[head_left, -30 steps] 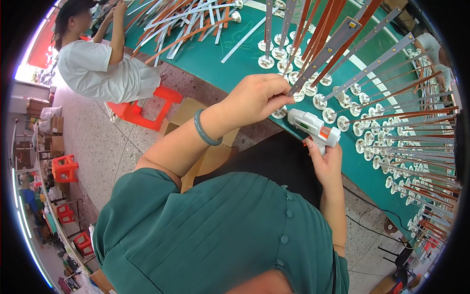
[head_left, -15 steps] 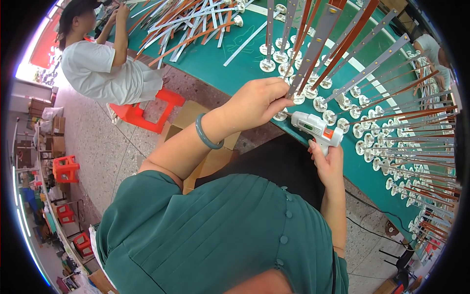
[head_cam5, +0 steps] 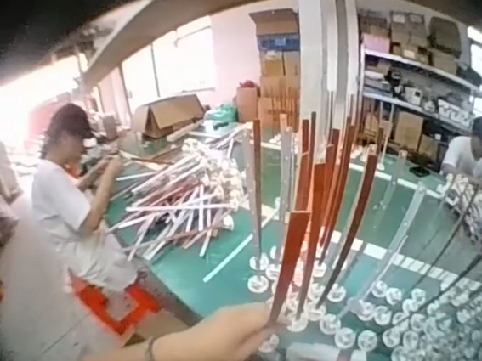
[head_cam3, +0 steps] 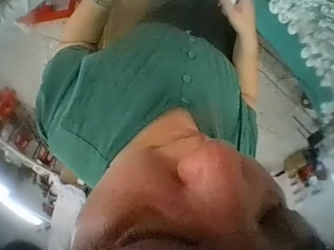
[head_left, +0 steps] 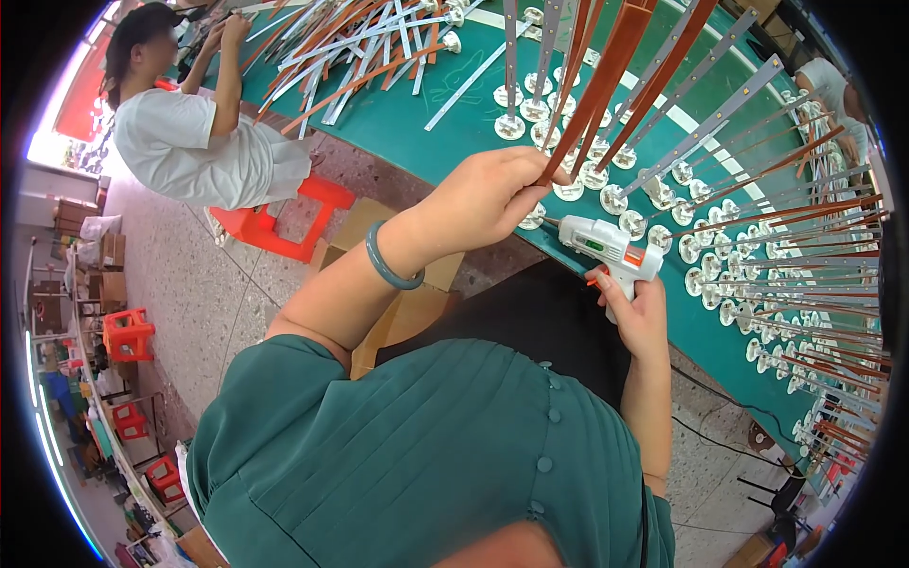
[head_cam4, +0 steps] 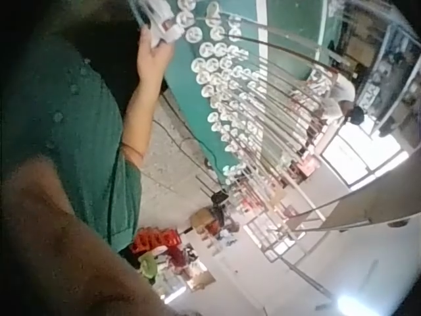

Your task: Assembling small items by gluing rods and strips to circular bases using a hot glue gun at a factory workstation.

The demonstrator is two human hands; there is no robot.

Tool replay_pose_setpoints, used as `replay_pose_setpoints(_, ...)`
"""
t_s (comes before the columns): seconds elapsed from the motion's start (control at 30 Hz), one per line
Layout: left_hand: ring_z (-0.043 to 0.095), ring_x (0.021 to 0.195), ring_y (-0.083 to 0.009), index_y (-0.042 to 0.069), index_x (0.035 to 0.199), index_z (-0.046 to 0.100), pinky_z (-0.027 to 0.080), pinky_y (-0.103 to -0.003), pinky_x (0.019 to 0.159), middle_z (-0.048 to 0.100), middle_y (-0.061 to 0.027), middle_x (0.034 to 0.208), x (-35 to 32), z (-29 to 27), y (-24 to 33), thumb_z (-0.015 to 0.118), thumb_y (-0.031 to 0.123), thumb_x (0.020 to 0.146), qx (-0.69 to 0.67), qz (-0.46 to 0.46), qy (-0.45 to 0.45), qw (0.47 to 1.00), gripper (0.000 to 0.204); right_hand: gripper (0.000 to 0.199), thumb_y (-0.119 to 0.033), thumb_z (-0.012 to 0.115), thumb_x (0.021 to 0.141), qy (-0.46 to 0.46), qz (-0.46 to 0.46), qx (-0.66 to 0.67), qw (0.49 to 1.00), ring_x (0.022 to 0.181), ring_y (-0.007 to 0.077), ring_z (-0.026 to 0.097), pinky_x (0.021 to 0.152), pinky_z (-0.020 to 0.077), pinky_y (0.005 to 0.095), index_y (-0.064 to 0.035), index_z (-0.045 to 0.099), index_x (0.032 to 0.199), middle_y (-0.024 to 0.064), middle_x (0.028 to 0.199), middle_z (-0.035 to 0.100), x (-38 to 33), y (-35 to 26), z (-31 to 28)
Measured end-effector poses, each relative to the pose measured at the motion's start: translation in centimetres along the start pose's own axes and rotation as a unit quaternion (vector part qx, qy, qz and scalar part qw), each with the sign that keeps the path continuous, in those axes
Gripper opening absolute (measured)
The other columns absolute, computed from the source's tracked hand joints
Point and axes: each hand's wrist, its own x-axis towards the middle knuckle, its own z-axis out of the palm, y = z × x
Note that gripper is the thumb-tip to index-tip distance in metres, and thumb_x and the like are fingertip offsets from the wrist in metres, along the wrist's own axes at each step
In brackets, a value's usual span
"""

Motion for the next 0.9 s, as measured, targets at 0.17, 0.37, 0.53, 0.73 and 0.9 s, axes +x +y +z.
replay_pose_setpoints(0.17, 0.066, 0.089, -0.0312, 0.001, 0.102, 0.065, 0.053, -0.036, 0.077, 0.067, -0.0133, 0.096, -0.4, 0.0, 0.1, 0.063, -0.003, 0.086, -0.008, -0.012, 0.003, 1.0, 0.017, 0.025, -0.015, 0.065, 0.091, 0.011, -0.024, -0.038, 0.999, 0.065, 0.0072, 0.056, 0.056, 0.0446, 0.0217, 0.0029, 0.063, 0.108, 0.0071, 0.09, 0.07, 0.5, 0.2, 0.5)
replay_pose_setpoints(0.37, 0.066, 0.088, -0.0311, 0.001, 0.102, 0.065, 0.053, -0.036, 0.076, 0.067, -0.013, 0.096, -0.6, 0.1, -0.1, 0.063, -0.004, 0.085, -0.007, -0.015, -0.001, 1.0, 0.018, 0.025, -0.014, 0.066, 0.09, 0.015, -0.048, -0.069, 0.996, 0.064, 0.0075, 0.056, 0.056, 0.045, 0.0222, 0.0035, 0.063, 0.107, 0.0066, 0.086, 0.069, 1.1, 0.4, 0.8)
replay_pose_setpoints(0.53, 0.066, 0.087, -0.0312, 0.002, 0.101, 0.065, 0.053, -0.035, 0.076, 0.067, -0.0128, 0.096, -0.6, 0.0, 0.1, 0.063, -0.004, 0.084, -0.006, -0.02, -0.007, 1.0, 0.018, 0.023, -0.014, 0.066, 0.09, 0.023, -0.033, -0.046, 0.998, 0.063, 0.0076, 0.056, 0.055, 0.044, 0.0224, 0.0031, 0.062, 0.105, 0.0057, 0.081, 0.067, 1.2, 0.1, 1.1)
replay_pose_setpoints(0.73, 0.066, 0.087, -0.031, 0.002, 0.101, 0.065, 0.053, -0.035, 0.076, 0.067, -0.0126, 0.096, -0.7, -0.1, 0.2, 0.063, -0.005, 0.084, -0.006, -0.016, -0.007, 1.0, 0.018, 0.022, -0.013, 0.066, 0.09, 0.025, 0.009, 0.002, 1.0, 0.061, 0.0077, 0.055, 0.054, 0.0426, 0.0222, 0.0026, 0.06, 0.104, 0.0049, 0.078, 0.064, 1.1, -0.4, 1.1)
replay_pose_setpoints(0.9, 0.066, 0.087, -0.0306, 0.002, 0.101, 0.066, 0.053, -0.035, 0.076, 0.067, -0.0128, 0.096, -0.9, -0.2, 0.6, 0.064, -0.005, 0.084, -0.001, -0.015, -0.005, 1.0, 0.019, 0.022, -0.013, 0.065, 0.091, 0.013, 0.024, 0.008, 1.0, 0.061, 0.0076, 0.055, 0.054, 0.0428, 0.0221, 0.0029, 0.06, 0.105, 0.0057, 0.08, 0.064, 1.1, -0.4, 0.9)
